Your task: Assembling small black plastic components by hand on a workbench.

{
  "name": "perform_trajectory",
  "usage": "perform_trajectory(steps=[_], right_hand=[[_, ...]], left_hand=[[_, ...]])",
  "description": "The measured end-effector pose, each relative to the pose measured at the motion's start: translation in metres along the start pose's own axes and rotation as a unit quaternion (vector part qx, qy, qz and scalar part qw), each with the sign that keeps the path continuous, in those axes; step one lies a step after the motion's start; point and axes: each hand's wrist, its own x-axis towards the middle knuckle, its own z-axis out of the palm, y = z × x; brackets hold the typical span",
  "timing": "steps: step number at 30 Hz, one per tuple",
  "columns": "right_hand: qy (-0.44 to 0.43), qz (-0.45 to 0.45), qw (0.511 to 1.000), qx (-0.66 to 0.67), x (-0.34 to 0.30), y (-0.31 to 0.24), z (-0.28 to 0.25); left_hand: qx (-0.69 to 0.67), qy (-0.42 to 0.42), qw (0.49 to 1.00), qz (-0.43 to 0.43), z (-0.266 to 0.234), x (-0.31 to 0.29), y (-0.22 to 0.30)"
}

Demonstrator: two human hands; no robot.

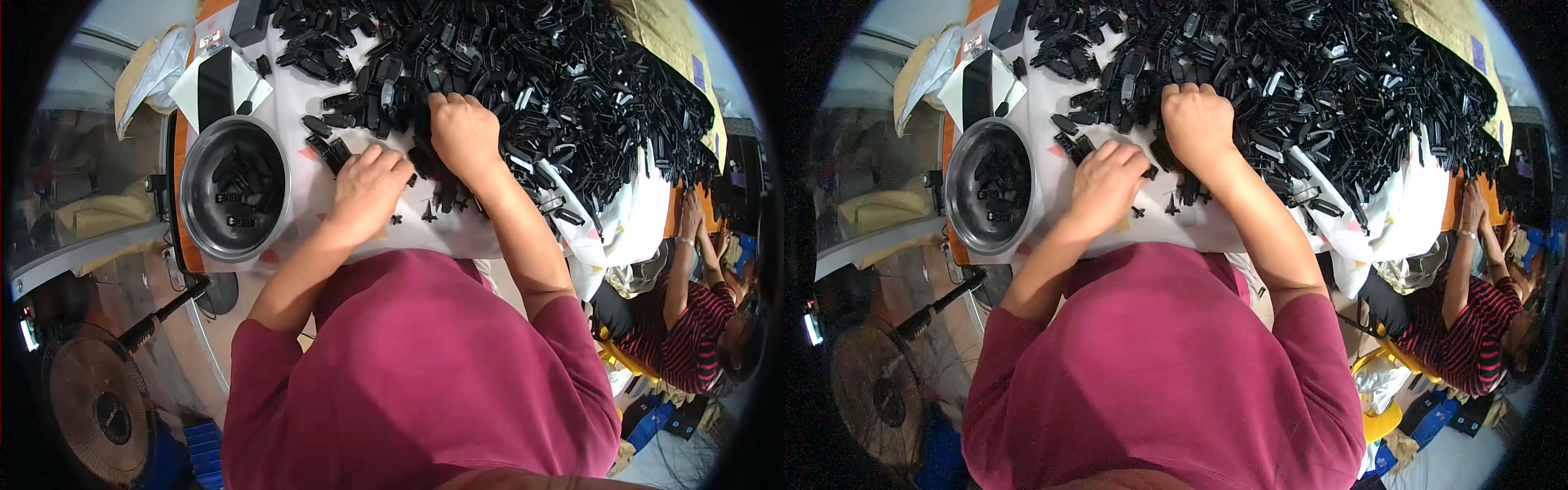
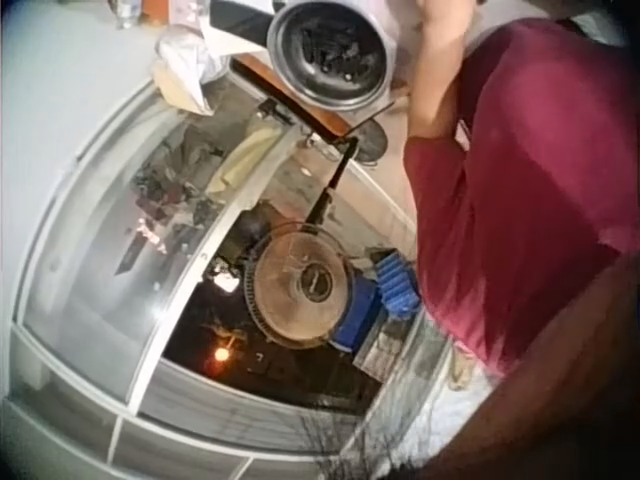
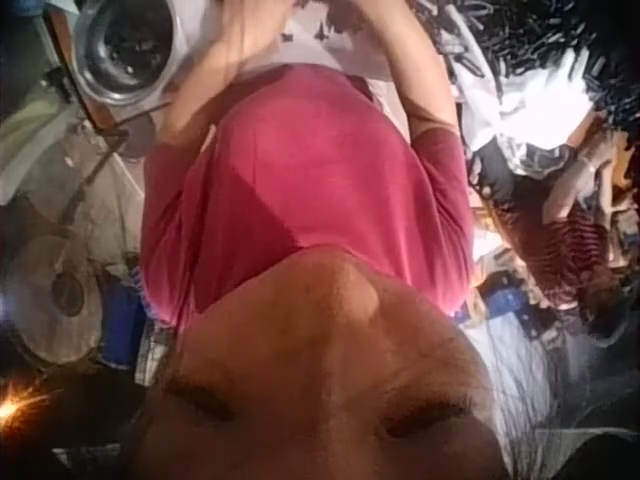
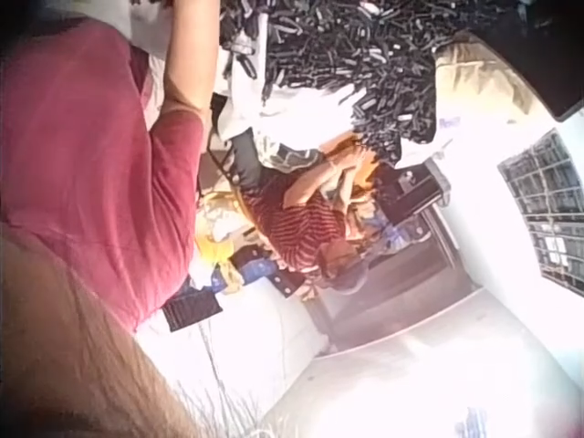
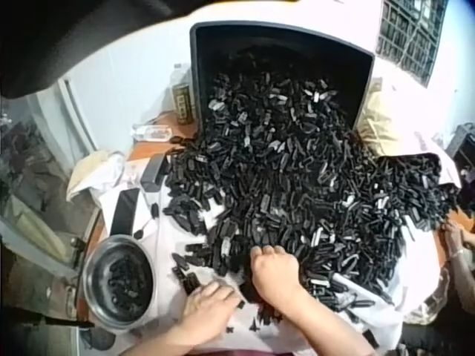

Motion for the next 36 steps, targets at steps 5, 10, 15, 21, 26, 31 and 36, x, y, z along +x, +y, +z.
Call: perform_trajectory(steps=[5, 10, 15, 21, 26, 31, 36], right_hand=[[0.047, 0.015, 0.939, 0.34, -0.018, 0.002, -0.026], [-0.091, 0.189, 0.536, 0.818, -0.041, -0.004, -0.048], [-0.106, 0.236, 0.427, 0.866, -0.044, -0.001, -0.049], [-0.118, 0.258, 0.457, 0.843, -0.047, -0.005, -0.055], [-0.112, 0.272, 0.458, 0.839, -0.047, -0.004, -0.055], [-0.107, 0.262, 0.517, 0.808, -0.053, -0.003, -0.057], [-0.155, 0.233, 0.619, 0.734, -0.055, -0.001, -0.055]], left_hand=[[-0.48, 0.016, 0.819, -0.314, 0.001, -0.015, -0.013], [-0.626, 0.15, 0.738, -0.203, -0.022, -0.004, 0.002], [-0.62, 0.136, 0.755, -0.166, -0.025, -0.005, 0.007], [-0.621, 0.144, 0.752, -0.166, -0.028, -0.002, 0.01], [-0.553, 0.151, 0.805, -0.153, -0.026, -0.006, 0.007], [-0.41, 0.175, 0.89, -0.095, -0.038, -0.003, 0.008], [-0.171, 0.175, 0.969, 0.029, -0.05, -0.001, 0.005]])
